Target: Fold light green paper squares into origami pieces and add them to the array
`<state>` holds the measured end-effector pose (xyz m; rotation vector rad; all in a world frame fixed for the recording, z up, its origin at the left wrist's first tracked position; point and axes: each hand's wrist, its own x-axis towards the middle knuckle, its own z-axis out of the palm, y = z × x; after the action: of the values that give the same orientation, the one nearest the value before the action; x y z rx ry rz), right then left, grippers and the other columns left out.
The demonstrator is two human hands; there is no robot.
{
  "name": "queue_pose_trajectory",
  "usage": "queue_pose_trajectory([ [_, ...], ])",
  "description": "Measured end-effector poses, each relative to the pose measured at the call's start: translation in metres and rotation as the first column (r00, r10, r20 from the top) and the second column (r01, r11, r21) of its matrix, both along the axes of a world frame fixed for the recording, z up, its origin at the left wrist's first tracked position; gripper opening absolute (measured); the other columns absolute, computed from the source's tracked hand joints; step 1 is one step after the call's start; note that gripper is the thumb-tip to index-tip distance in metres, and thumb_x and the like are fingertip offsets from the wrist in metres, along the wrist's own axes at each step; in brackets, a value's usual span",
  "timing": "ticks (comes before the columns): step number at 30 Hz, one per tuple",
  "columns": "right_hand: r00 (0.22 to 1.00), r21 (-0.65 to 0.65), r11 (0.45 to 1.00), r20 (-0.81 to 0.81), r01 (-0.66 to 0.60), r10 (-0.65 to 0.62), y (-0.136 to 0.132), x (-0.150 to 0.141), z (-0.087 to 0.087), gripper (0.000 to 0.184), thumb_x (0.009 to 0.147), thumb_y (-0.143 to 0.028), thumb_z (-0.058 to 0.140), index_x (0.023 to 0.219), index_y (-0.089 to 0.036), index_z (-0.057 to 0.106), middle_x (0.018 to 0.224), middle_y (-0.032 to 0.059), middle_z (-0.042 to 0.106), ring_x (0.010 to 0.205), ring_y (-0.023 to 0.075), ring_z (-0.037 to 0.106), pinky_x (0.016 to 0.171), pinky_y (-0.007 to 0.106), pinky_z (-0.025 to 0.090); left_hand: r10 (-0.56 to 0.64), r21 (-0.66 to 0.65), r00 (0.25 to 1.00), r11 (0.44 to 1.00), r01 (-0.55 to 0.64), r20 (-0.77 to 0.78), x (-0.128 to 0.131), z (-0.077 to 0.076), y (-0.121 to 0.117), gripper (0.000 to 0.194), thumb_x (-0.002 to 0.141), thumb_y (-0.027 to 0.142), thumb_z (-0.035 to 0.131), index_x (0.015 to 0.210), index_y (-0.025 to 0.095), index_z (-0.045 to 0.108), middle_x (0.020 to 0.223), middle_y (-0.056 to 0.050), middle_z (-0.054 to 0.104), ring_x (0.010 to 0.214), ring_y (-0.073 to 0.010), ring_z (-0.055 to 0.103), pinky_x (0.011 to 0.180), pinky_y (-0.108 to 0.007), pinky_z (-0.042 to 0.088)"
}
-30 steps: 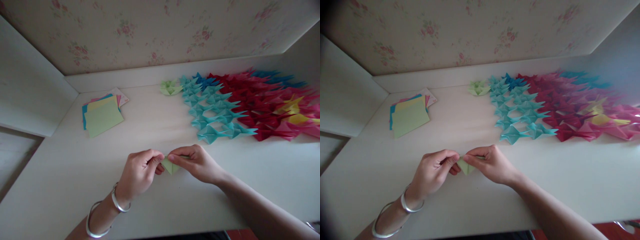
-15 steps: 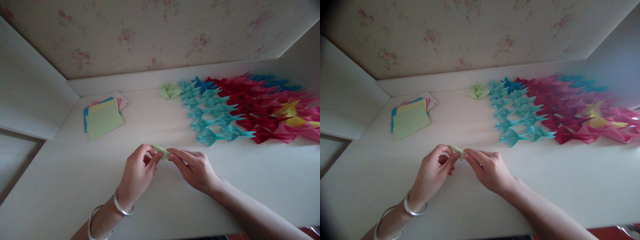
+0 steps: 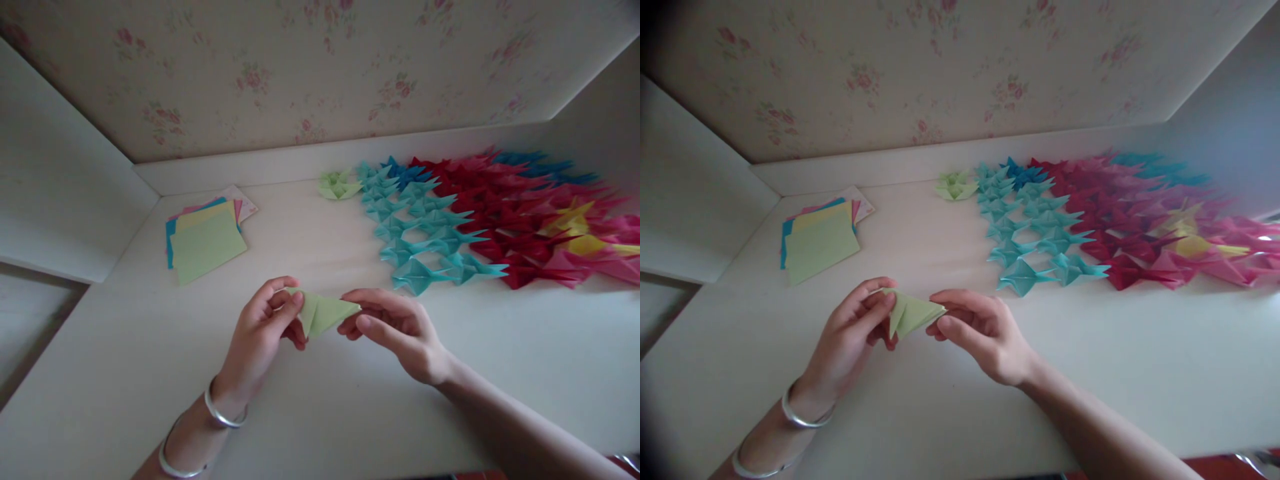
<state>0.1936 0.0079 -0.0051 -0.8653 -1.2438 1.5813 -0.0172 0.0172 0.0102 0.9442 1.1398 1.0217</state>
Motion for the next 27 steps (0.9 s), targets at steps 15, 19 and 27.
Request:
queue_pose_trajectory([
  [15, 0.985, 0.039, 0.993, 0.127, 0.116, -0.12, 0.001, 0.0, 0.005, 0.013, 0.088, -0.03, 0.071, 0.093, -0.02, 0.077, 0.071, 0.0023, 0.075, 0.065, 0.0131, 0.068, 0.059, 0.021, 0.053, 0.022, -0.093, 0.996, 0.996, -0.014, 0.091, 0.0, 0.0, -0.001, 0.021, 0.088, 0.03, 0.068, 0.106, 0.021, 0.063, 0.077, 0.003, 0.062, 0.055, -0.0096, 0.062, 0.046, -0.019, 0.055],
  [19, 0.987, -0.043, 0.986, 0.042, 0.16, -0.158, 0.004, -0.002, 0.001, 0.012, 0.088, -0.031, 0.071, 0.09, -0.021, 0.077, 0.068, 0.0012, 0.074, 0.064, 0.0124, 0.069, 0.062, 0.022, 0.055, -0.053, -0.013, 0.991, 0.998, 0.055, 0.122, -0.004, 0.001, -0.004, 0.017, 0.09, 0.025, 0.062, 0.106, 0.022, 0.067, 0.103, -0.003, 0.066, 0.066, -0.0121, 0.066, 0.051, -0.022, 0.058],
  [27, 0.979, -0.223, 0.961, -0.079, 0.164, -0.186, 0.011, -0.001, -0.008, 0.013, 0.086, -0.032, 0.074, 0.09, -0.019, 0.074, 0.068, 0.0009, 0.073, 0.063, 0.0118, 0.067, 0.062, 0.022, 0.052, -0.299, 0.108, 0.953, 0.95, 0.293, 0.04, -0.012, -0.002, -0.009, 0.036, 0.085, 0.015, 0.067, 0.12, 0.027, 0.066, 0.101, -0.004, 0.068, 0.077, -0.0156, 0.068, 0.063, -0.024, 0.061],
])
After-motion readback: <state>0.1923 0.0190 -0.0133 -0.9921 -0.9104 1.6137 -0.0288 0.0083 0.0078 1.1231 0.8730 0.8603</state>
